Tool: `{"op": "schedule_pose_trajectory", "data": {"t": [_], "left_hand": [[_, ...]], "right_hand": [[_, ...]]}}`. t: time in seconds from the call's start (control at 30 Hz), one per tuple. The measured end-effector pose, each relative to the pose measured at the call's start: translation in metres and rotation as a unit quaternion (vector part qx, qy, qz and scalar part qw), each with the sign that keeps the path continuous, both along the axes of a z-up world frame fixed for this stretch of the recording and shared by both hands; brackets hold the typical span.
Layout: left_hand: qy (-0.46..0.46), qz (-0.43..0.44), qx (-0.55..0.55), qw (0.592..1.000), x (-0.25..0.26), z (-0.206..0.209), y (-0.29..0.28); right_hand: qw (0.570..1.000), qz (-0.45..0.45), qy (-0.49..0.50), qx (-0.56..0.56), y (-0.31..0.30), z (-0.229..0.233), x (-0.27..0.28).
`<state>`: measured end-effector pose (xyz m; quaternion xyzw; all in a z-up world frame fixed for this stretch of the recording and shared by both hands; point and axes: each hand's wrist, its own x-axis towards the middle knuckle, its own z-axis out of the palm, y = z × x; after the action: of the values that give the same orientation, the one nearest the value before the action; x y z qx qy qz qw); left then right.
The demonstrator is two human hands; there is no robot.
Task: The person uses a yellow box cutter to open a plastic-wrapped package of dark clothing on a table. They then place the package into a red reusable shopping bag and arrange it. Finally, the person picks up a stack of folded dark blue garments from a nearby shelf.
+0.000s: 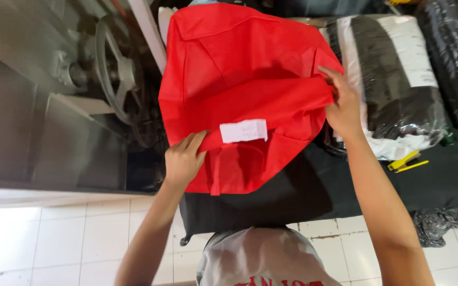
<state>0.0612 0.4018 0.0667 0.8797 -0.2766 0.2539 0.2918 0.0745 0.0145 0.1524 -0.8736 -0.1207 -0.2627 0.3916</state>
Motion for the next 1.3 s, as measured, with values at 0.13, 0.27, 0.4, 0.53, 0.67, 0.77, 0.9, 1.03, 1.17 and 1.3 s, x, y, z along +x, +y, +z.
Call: {"op": "schedule_pose_trajectory", "data": {"t": [0.13, 0.27, 0.4, 0.53, 0.67, 0.77, 0.9, 1.03, 1.17, 1.3], "left_hand": [[0.044, 0.032, -0.083, 0.995, -0.001, -0.007, -0.012], [0.039, 0.067, -0.182, 0.98, 0.016, 0.002, -0.034], [-0.086, 0.055, -0.213, 0.972, 0.049, 0.007, -0.058], [0.005, 0.056, 0.078, 0.995, 0.099, -0.016, -0.1], [0.168, -0.059, 0.078, 0.981, 0.077, -0.02, -0.111], [0.219, -0.108, -0.144, 0.959, 0.02, 0.009, -0.131], [0.097, -0.131, -0.211, 0.964, -0.034, 0.042, -0.214], [0.151, -0.129, -0.171, 0.965, -0.042, 0.052, -0.298], [0.225, -0.128, -0.266, 0.929, -0.031, 0.046, -0.367], [0.142, -0.031, -0.18, 0.973, 0.02, -0.016, -0.408]], "right_hand": [[0.964, -0.074, 0.229, 0.109, 0.009, -0.02, 0.02], [0.957, 0.002, 0.17, 0.236, 0.032, -0.007, 0.032], [0.997, 0.061, -0.047, 0.0, 0.029, 0.025, 0.049], [0.976, 0.111, 0.159, -0.103, 0.012, 0.054, 0.039], [0.991, -0.037, 0.073, -0.103, -0.058, 0.079, -0.036], [0.976, -0.203, 0.037, -0.068, -0.157, 0.08, -0.062], [0.937, -0.213, 0.179, 0.213, -0.284, 0.025, -0.042], [0.84, -0.105, 0.354, 0.397, -0.344, -0.06, -0.014], [0.724, 0.003, 0.425, 0.543, -0.352, -0.106, 0.027], [0.764, 0.042, 0.392, 0.511, -0.329, -0.1, 0.043]]}}
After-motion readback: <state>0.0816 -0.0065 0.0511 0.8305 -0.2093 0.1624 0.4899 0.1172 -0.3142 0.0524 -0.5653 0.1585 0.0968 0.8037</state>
